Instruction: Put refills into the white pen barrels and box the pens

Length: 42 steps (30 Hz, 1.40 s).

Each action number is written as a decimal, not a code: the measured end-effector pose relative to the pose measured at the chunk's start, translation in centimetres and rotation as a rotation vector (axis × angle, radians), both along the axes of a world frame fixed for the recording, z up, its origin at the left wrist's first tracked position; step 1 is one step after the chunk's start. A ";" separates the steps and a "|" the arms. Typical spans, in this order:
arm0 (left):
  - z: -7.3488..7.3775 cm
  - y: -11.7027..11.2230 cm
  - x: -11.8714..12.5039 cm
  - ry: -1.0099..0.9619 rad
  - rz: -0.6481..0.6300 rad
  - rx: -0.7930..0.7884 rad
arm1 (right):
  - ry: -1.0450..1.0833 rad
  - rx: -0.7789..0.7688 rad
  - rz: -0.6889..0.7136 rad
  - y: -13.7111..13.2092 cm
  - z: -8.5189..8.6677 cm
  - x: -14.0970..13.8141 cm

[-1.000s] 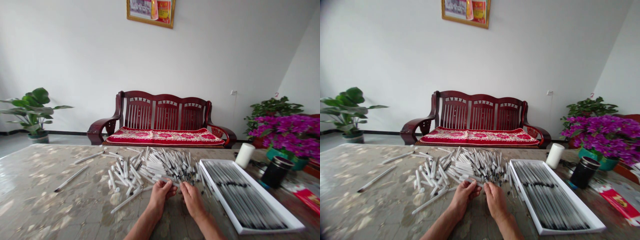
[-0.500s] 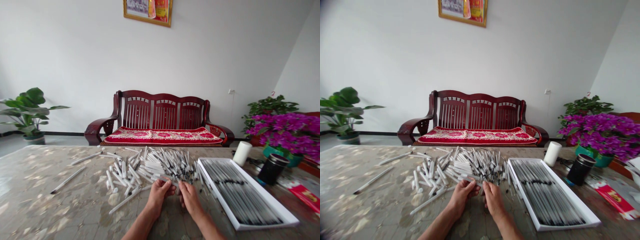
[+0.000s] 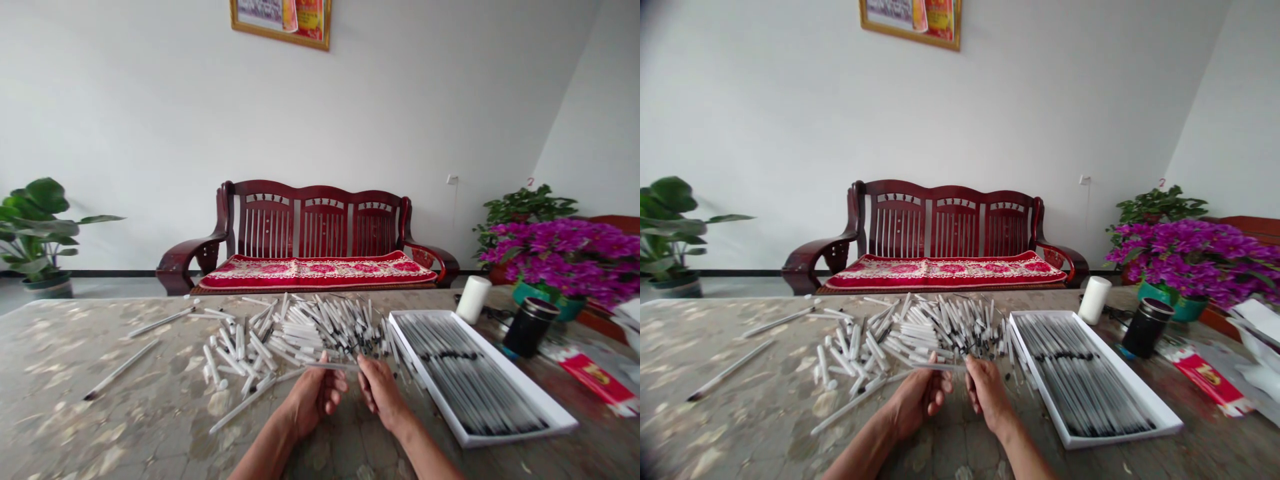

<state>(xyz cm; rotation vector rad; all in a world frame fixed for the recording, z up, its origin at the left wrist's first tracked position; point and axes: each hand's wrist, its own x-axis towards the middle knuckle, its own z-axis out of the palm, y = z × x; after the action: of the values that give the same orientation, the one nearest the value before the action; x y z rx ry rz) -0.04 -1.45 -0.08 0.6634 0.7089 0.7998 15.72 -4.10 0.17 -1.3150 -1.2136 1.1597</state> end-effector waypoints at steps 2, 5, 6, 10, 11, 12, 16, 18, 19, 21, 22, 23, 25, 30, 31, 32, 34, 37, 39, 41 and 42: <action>-0.2 0.1 -0.4 0.041 -0.191 -0.032 | -0.033 0.002 0.027 -0.1 0.2 0.2; -0.4 -0.1 -1.0 0.054 -0.375 0.010 | -0.060 0.017 0.039 -0.2 0.3 0.4; -0.5 -0.1 -1.2 0.061 -0.396 0.046 | -0.069 0.025 0.041 -0.2 0.3 0.4; -0.2 -0.7 -1.3 0.129 -0.415 0.178 | -0.094 0.036 0.031 0.0 0.3 0.7; -0.1 -0.8 -1.1 0.150 -0.399 0.199 | -0.099 0.037 0.014 0.0 0.3 0.8; 0.1 -1.0 -0.9 0.175 -0.380 0.213 | -0.105 0.040 -0.005 0.1 0.3 0.9; 0.3 -1.6 0.1 0.273 -0.288 0.253 | -0.113 0.045 -0.059 0.1 0.3 1.2; 0.1 -1.7 0.6 0.296 -0.238 0.259 | -0.099 0.013 -0.081 0.2 0.2 1.3; 0.0 -1.7 0.8 0.290 -0.204 0.251 | -0.089 0.001 -0.097 0.2 0.1 1.4; -0.1 -1.4 0.9 0.220 -0.090 0.218 | -0.108 0.025 -0.148 0.5 -0.3 1.7; -0.2 -1.2 0.8 0.157 -0.010 0.198 | -0.163 0.071 -0.185 0.6 -0.5 1.9; -0.2 -0.9 0.7 0.086 0.074 0.178 | -0.253 0.138 -0.228 0.8 -0.7 2.2; -0.2 -0.1 0.3 -0.050 0.243 0.140 | -0.499 0.289 -0.298 1.2 -1.0 2.6; -0.2 1.4 -0.7 -0.202 0.547 0.049 | -1.018 0.438 -0.246 1.7 -0.8 1.7; -0.3 1.5 -0.7 -0.206 0.575 0.050 | -1.091 0.436 -0.232 1.8 -0.7 1.3; -0.4 1.5 -0.7 -0.204 0.591 0.060 | -1.149 0.432 -0.223 1.8 -0.7 0.9; -0.4 1.4 -0.6 -0.190 0.604 0.079 | -1.230 0.426 -0.212 1.9 -0.6 0.1; -0.4 1.3 -0.4 -0.183 0.613 0.060 | -1.286 0.429 -0.185 1.9 -0.6 -0.4; -0.4 1.2 -0.3 -0.184 0.624 0.043 | -1.302 0.434 -0.165 1.9 -0.6 -0.4; -0.4 1.2 -0.3 -0.183 0.635 0.041 | -1.309 0.434 -0.161 1.8 -0.6 -0.4; -0.4 1.2 -0.3 -0.181 0.638 0.039 | -1.313 0.433 -0.165 1.8 -0.6 -0.4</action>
<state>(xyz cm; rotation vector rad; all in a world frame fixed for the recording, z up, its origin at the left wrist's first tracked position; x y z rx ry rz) -0.35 -0.21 -0.44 0.3869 0.7466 1.4439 15.33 -2.34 -0.42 -1.7861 -2.0217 -0.2691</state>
